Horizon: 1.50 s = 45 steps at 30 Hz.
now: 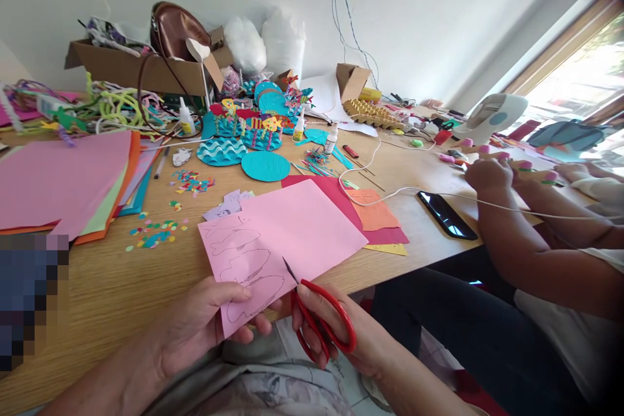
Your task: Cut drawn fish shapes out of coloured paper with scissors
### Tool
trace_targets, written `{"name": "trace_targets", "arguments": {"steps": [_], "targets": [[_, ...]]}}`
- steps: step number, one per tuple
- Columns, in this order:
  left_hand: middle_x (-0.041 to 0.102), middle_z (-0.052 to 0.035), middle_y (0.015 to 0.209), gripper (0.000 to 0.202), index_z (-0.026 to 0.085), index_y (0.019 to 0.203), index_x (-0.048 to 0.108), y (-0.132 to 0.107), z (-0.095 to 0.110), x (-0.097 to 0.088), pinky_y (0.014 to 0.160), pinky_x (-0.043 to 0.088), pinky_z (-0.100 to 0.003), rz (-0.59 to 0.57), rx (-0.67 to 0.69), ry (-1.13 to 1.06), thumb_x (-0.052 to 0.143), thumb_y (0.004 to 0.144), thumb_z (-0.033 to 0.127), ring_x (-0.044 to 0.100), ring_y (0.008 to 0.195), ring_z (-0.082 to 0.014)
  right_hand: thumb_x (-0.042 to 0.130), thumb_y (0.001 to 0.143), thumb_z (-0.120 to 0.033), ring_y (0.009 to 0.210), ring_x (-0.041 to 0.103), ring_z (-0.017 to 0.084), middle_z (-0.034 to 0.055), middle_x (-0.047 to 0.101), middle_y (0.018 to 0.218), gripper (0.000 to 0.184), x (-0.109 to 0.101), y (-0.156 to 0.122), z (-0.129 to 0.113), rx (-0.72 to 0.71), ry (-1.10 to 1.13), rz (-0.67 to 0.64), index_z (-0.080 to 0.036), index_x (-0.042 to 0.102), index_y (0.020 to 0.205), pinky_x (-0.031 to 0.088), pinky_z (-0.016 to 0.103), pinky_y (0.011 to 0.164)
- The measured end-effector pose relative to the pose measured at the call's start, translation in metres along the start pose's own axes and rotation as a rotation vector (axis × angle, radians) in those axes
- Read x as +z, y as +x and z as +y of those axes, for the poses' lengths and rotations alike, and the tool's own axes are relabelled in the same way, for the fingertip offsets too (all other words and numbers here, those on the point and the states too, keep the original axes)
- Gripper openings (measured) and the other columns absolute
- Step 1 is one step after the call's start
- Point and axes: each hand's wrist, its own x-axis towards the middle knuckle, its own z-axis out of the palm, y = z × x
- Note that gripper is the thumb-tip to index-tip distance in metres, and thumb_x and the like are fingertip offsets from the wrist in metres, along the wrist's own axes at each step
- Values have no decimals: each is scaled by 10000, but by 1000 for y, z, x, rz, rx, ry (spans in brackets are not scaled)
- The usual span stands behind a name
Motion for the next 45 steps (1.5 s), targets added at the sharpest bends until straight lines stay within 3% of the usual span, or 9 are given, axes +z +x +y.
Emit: {"name": "trace_targets", "arguments": {"steps": [10, 16, 24, 32, 39, 45], "targets": [[743, -126, 802, 195, 84, 845, 727, -2, -1, -1, 429, 427, -184, -18, -2, 37, 619, 710, 174, 633, 544, -145, 523, 766, -638, 273, 292, 42, -90, 372, 330, 504, 5, 0, 8, -40, 3, 79, -147, 532, 652, 211, 185, 311], [741, -118, 780, 203, 92, 852, 727, -3, -1, 1, 411, 418, -173, -26, -7, 23, 617, 704, 178, 632, 536, -143, 448, 807, -646, 325, 430, 62, -48, 463, 397, 542, 1, -2, 4, -29, -9, 1, -128, 572, 708, 231, 178, 336], [735, -105, 725, 174, 87, 776, 740, -3, -1, -1, 402, 412, -153, -60, -31, -17, 593, 723, 165, 618, 514, -125, 434, 806, -658, 347, 486, 69, -40, 487, 430, 573, -6, -3, 3, 51, 17, -59, -111, 588, 740, 220, 172, 322], [726, -108, 697, 166, 73, 733, 739, -2, 0, 0, 388, 400, -155, -55, -35, -28, 602, 696, 159, 611, 504, -128, 428, 810, -654, 341, 497, 69, -26, 507, 439, 582, -7, 0, 4, 61, 40, -85, -103, 595, 727, 216, 162, 306], [722, -100, 687, 179, 75, 745, 735, -1, -3, -4, 384, 394, -153, -46, -53, -23, 609, 683, 186, 614, 497, -128, 442, 809, -649, 328, 457, 65, -36, 496, 405, 552, 0, 4, 6, -48, -43, -54, -121, 574, 714, 247, 161, 322], [721, -104, 676, 184, 69, 737, 734, 1, -1, -6, 375, 401, -153, -59, -46, 0, 593, 697, 181, 623, 490, -136, 481, 799, -633, 292, 411, 57, -51, 450, 382, 537, 2, 0, 5, -16, 9, -1, -117, 582, 688, 256, 159, 306]]}}
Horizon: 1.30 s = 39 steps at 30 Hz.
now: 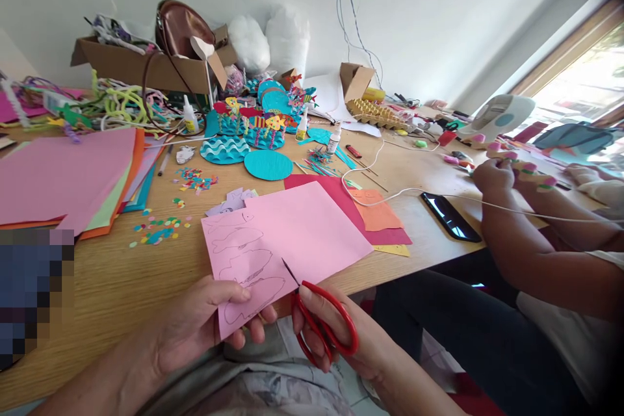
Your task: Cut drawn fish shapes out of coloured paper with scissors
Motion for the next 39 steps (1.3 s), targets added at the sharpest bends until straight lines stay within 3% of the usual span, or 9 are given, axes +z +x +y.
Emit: {"name": "trace_targets", "arguments": {"steps": [5, 15, 21, 25, 30, 33, 35, 39], "targets": [[719, -102, 685, 193, 69, 759, 736, -1, -2, -2, 381, 402, -149, -10, 13, 3, 585, 712, 181, 621, 493, -131, 515, 802, -601, 278, 362, 41, -71, 411, 363, 503, 1, 1, 3, -49, 57, -6, -118, 576, 672, 277, 158, 312], [713, -103, 683, 180, 68, 718, 737, -1, -2, -4, 373, 387, -148, -18, -7, -11, 612, 692, 196, 613, 489, -130, 482, 796, -639, 301, 429, 49, -49, 460, 388, 538, 3, 1, 1, -6, 15, 25, -119, 576, 693, 220, 145, 299], [707, -97, 651, 171, 72, 725, 738, -2, 0, -3, 367, 383, -143, -5, -20, -17, 612, 697, 184, 596, 455, -115, 503, 792, -627, 276, 371, 44, -68, 428, 357, 518, 4, 3, 4, -34, 44, 8, -127, 566, 671, 254, 165, 312], [706, -94, 638, 171, 73, 733, 741, -3, 1, -3, 367, 389, -142, -5, -5, -23, 609, 691, 174, 606, 465, -121, 543, 771, -613, 251, 304, 35, -90, 373, 315, 494, 4, 6, 8, -39, 44, 35, -141, 534, 628, 216, 165, 295], [716, -96, 674, 160, 76, 737, 731, -2, 1, -8, 373, 402, -145, 20, -1, -11, 606, 692, 165, 623, 494, -130, 427, 831, -632, 318, 430, 59, -43, 472, 395, 537, -7, -8, 11, 14, -34, -63, -126, 559, 705, 231, 159, 316], [722, -90, 704, 170, 82, 786, 724, -2, 1, -11, 385, 425, -161, 48, 13, -3, 617, 682, 163, 636, 519, -145, 398, 862, -605, 332, 433, 58, -31, 480, 418, 545, -19, -28, 3, 62, -112, -113, -111, 571, 713, 235, 162, 331], [724, -93, 711, 182, 82, 805, 718, -1, 1, -12, 394, 431, -171, 61, 9, -1, 622, 677, 170, 640, 527, -153, 387, 872, -596, 339, 432, 57, -35, 464, 429, 541, -25, -38, -8, 48, -133, -81, -110, 569, 720, 234, 161, 341], [725, -106, 715, 184, 63, 791, 720, -3, 2, -12, 458, 467, -195, 66, -10, 5, 623, 681, 173, 633, 525, -149, 374, 883, -585, 370, 469, 64, -27, 483, 463, 535, -27, -35, -25, -19, -159, -77, -109, 577, 751, 253, 163, 364]]}}
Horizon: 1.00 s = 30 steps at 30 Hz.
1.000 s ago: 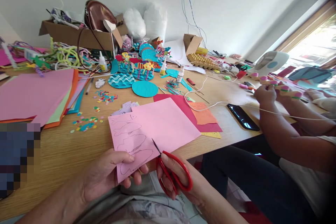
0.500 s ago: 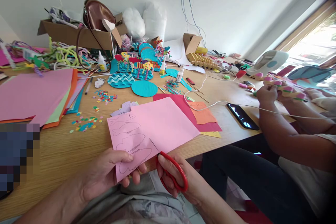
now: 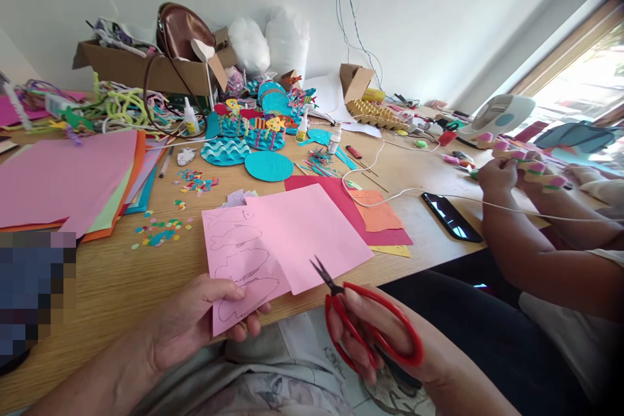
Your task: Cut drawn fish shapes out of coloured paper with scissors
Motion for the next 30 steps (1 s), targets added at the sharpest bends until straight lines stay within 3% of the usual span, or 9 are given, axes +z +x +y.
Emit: {"name": "trace_targets", "arguments": {"steps": [3, 8, 14, 18, 21, 24, 27, 30], "targets": [[715, -105, 672, 170, 51, 744, 727, -1, 0, 1, 508, 491, -209, 9, -9, 1, 620, 684, 169, 631, 538, -152, 404, 863, -600, 356, 472, 69, -29, 500, 463, 522, 2, 19, 0, 52, -9, -104, -119, 577, 759, 291, 166, 362], [712, -97, 657, 165, 65, 718, 731, -2, 0, 4, 446, 450, -189, 6, -3, -12, 617, 690, 181, 617, 515, -141, 382, 855, -624, 313, 450, 65, -29, 511, 455, 558, 3, 38, 8, 120, 17, -185, -117, 586, 743, 312, 162, 327], [710, -101, 656, 155, 66, 688, 727, -3, 0, 6, 407, 413, -169, -1, -3, -15, 630, 676, 187, 604, 498, -131, 370, 851, -631, 305, 450, 61, -34, 501, 446, 575, 6, 38, 7, 124, 91, -198, -109, 587, 747, 250, 156, 299], [711, -100, 652, 155, 70, 700, 729, -1, 0, 4, 402, 419, -172, 5, 8, -3, 623, 682, 182, 602, 488, -131, 349, 874, -608, 319, 458, 62, -30, 515, 461, 558, -1, 27, -7, 154, -7, -162, -116, 582, 755, 263, 161, 320], [713, -103, 663, 170, 68, 734, 729, 1, -1, 2, 404, 426, -173, -13, 8, 10, 615, 696, 189, 615, 501, -140, 419, 868, -574, 353, 473, 66, -29, 520, 488, 496, -9, 20, -26, 144, -180, -204, -119, 587, 766, 333, 174, 378], [714, -104, 670, 166, 68, 733, 724, 0, -2, 3, 406, 434, -170, -10, -1, 11, 612, 707, 188, 614, 494, -134, 410, 889, -540, 404, 508, 76, -21, 527, 520, 468, -14, 20, -38, 38, -260, -215, -123, 594, 785, 350, 184, 414], [710, -102, 658, 158, 69, 738, 717, -1, -1, 4, 399, 431, -170, -2, 4, 5, 622, 697, 189, 608, 483, -133, 352, 909, -542, 412, 525, 77, -4, 562, 549, 498, -13, 31, -33, -34, -192, -179, -120, 597, 806, 326, 180, 394], [709, -97, 648, 151, 76, 744, 713, -2, -1, 6, 391, 428, -170, 23, 0, -15, 629, 682, 186, 607, 476, -135, 345, 894, -568, 376, 510, 69, 28, 617, 586, 541, -11, 43, -19, 14, -109, -205, -108, 598, 767, 308, 174, 355]]}}
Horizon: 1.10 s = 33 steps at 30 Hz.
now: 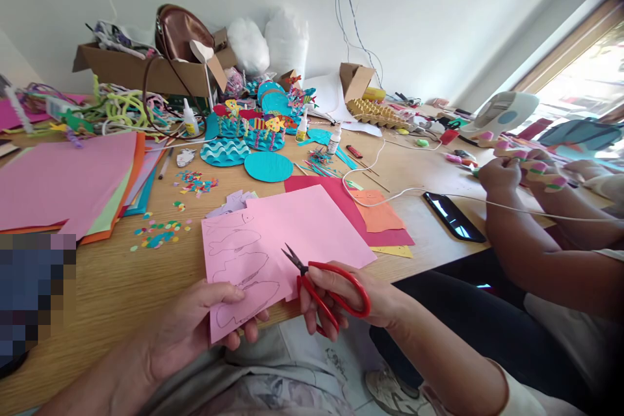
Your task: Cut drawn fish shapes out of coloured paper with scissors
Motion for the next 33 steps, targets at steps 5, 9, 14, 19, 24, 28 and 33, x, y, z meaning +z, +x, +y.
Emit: {"name": "trace_targets", "arguments": {"steps": [5, 9, 14, 19, 24, 28, 33], "targets": [[709, -95, 632, 159, 80, 706, 717, 0, 1, 0, 408, 450, -175, 33, -13, -40, 616, 689, 202, 610, 479, -137, 358, 867, -606, 357, 514, 71, 56, 658, 598, 571, -1, 7, 13, 43, 37, -81, -101, 598, 749, 306, 168, 337], [708, -91, 637, 170, 77, 700, 719, 1, 1, 0, 403, 444, -166, 26, -11, -50, 600, 707, 198, 612, 483, -131, 366, 863, -606, 349, 521, 75, 78, 682, 618, 567, -3, 6, 14, 72, 33, -108, -102, 600, 750, 312, 164, 328], [702, -99, 631, 161, 74, 699, 717, 3, 0, 1, 400, 442, -169, 43, -26, -59, 608, 693, 191, 607, 483, -135, 392, 853, -607, 339, 529, 76, 57, 662, 567, 570, -3, 7, 16, 96, 83, -99, -92, 613, 749, 311, 155, 313], [675, -89, 559, 182, 66, 655, 718, 2, -2, 5, 373, 408, -153, 6, -15, -33, 602, 691, 202, 571, 437, -115, 376, 847, -630, 319, 507, 65, 33, 619, 503, 597, -2, 10, 16, 143, 152, -133, -91, 608, 737, 309, 133, 287], [667, -93, 525, 219, 70, 638, 722, -1, -3, 11, 380, 395, -149, -12, -2, 5, 574, 712, 214, 568, 431, -115, 393, 839, -631, 317, 502, 66, 20, 599, 490, 579, 8, 13, 18, 116, 216, -53, -100, 599, 734, 307, 128, 274], [648, -93, 482, 250, 69, 615, 720, -4, -1, 14, 373, 376, -147, -26, -12, 18, 541, 724, 205, 522, 375, -95, 398, 831, -640, 342, 518, 70, 19, 600, 523, 583, 16, 13, 20, 83, 208, 41, -101, 604, 742, 324, 137, 298], [677, -93, 543, 223, 73, 623, 720, -4, 1, 14, 367, 371, -152, -26, -10, 15, 558, 705, 201, 554, 405, -103, 388, 849, -621, 352, 518, 75, -3, 563, 498, 561, 19, 13, 21, 48, 226, 42, -106, 593, 760, 313, 141, 304]]}}
